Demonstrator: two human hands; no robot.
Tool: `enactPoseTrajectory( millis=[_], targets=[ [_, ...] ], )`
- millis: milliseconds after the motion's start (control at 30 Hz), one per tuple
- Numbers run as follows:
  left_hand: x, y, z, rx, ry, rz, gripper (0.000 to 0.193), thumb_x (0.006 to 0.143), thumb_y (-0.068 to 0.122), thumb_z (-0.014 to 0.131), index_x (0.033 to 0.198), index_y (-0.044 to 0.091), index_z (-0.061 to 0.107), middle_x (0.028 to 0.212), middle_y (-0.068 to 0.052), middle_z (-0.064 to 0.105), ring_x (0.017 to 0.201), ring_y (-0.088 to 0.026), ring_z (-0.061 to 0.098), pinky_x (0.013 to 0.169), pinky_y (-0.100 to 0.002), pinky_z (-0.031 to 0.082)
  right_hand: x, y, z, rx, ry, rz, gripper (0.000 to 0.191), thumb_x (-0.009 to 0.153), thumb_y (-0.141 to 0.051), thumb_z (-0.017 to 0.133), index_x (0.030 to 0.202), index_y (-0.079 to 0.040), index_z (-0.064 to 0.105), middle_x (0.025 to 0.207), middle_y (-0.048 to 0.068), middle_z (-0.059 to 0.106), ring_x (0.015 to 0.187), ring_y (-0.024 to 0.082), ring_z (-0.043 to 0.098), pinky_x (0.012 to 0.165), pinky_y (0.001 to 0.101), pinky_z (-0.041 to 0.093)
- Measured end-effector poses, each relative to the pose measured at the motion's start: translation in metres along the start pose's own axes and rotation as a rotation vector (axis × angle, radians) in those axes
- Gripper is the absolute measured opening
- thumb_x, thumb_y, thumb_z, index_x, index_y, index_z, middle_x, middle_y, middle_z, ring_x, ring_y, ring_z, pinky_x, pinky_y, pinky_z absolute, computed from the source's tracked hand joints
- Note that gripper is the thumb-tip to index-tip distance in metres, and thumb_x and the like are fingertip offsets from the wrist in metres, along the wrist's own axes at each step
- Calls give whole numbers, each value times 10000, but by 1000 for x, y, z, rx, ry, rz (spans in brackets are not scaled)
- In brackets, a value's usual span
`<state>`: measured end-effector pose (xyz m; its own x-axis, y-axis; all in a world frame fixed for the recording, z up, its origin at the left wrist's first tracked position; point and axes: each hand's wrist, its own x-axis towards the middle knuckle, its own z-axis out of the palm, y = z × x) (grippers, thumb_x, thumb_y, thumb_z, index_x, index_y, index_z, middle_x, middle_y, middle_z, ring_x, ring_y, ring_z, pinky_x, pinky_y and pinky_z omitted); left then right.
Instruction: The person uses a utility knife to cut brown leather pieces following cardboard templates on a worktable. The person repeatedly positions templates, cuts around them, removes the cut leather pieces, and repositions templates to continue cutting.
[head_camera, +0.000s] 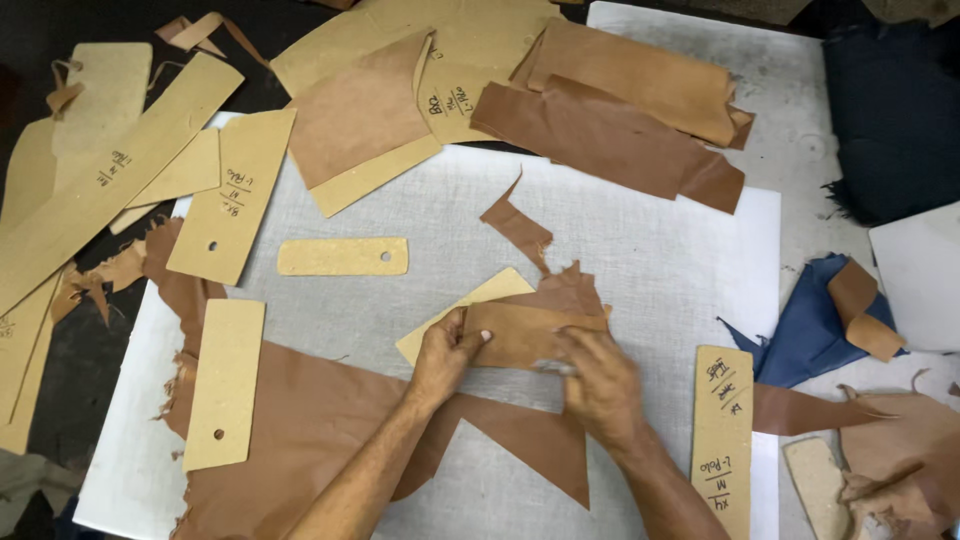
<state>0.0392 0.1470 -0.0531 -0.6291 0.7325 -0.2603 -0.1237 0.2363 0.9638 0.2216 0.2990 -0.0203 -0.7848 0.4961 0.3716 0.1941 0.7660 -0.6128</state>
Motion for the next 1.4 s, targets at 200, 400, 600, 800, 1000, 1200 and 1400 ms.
enactPoseTrajectory(
  millis=[200, 400, 600, 800, 1000, 1200, 1400],
  targets=[
    [32, 97, 28, 639, -75, 480, 283, 915, 1, 630, 1189, 25, 693, 1103, -169, 754, 967, -300, 746, 800, -379, 611, -22, 88, -66, -534, 23, 334, 283, 882, -105, 703, 1162, -115, 745, 1012, 98, 743, 801, 313, 721, 706, 408, 589],
    [142, 183, 114, 926, -433, 805, 269, 917, -26, 610, 1117, 112, 726, 1077, -71, 763, 946, -253, 753, 825, -374, 625, -37, 110, -65, -582, 121, 382, 211, 887, -202, 716, 1084, -140, 759, 965, 80, 732, 741, 314, 691, 694, 409, 577],
    [265, 206, 149, 510, -390, 889, 241, 993, 32, 595, 1207, 99, 685, 1214, -52, 762, 1105, -178, 756, 990, -332, 606, -37, 115, -60, -607, 122, 387, 168, 893, -220, 726, 1033, -137, 761, 900, 76, 722, 689, 305, 675, 634, 402, 562],
    [375, 173, 116, 513, -99, 658, 360, 1040, 95, 688, 1358, 3, 549, 1297, -141, 688, 1196, -262, 690, 1041, -392, 530, -34, 115, -58, -583, 101, 432, 181, 925, -240, 720, 1053, -118, 755, 896, 74, 718, 686, 265, 689, 607, 378, 557],
    [313, 121, 23, 785, 305, 577, 472, 898, 35, 707, 1349, 43, 567, 1089, -197, 707, 1003, -375, 692, 873, -489, 543, -47, 126, -51, -688, 101, 420, 181, 901, -261, 728, 1048, -159, 759, 913, 67, 730, 715, 313, 682, 638, 407, 562],
    [51, 67, -140, 991, 242, 526, 262, 926, 70, 750, 1181, 24, 706, 1160, -169, 706, 1115, -376, 644, 984, -458, 496, -65, 137, -47, -688, 29, 324, 109, 1010, -214, 699, 1090, -150, 735, 988, 113, 714, 824, 297, 694, 732, 415, 549],
    [-213, 10, -236, 917, 574, -53, 257, 1007, 122, 666, 1251, 49, 701, 1229, -135, 687, 1143, -302, 643, 931, -430, 532, -29, 104, -74, -454, -153, 602, 225, 1074, -214, 726, 1021, 3, 753, 845, 218, 713, 790, 372, 687, 772, 480, 547]
  ],
)
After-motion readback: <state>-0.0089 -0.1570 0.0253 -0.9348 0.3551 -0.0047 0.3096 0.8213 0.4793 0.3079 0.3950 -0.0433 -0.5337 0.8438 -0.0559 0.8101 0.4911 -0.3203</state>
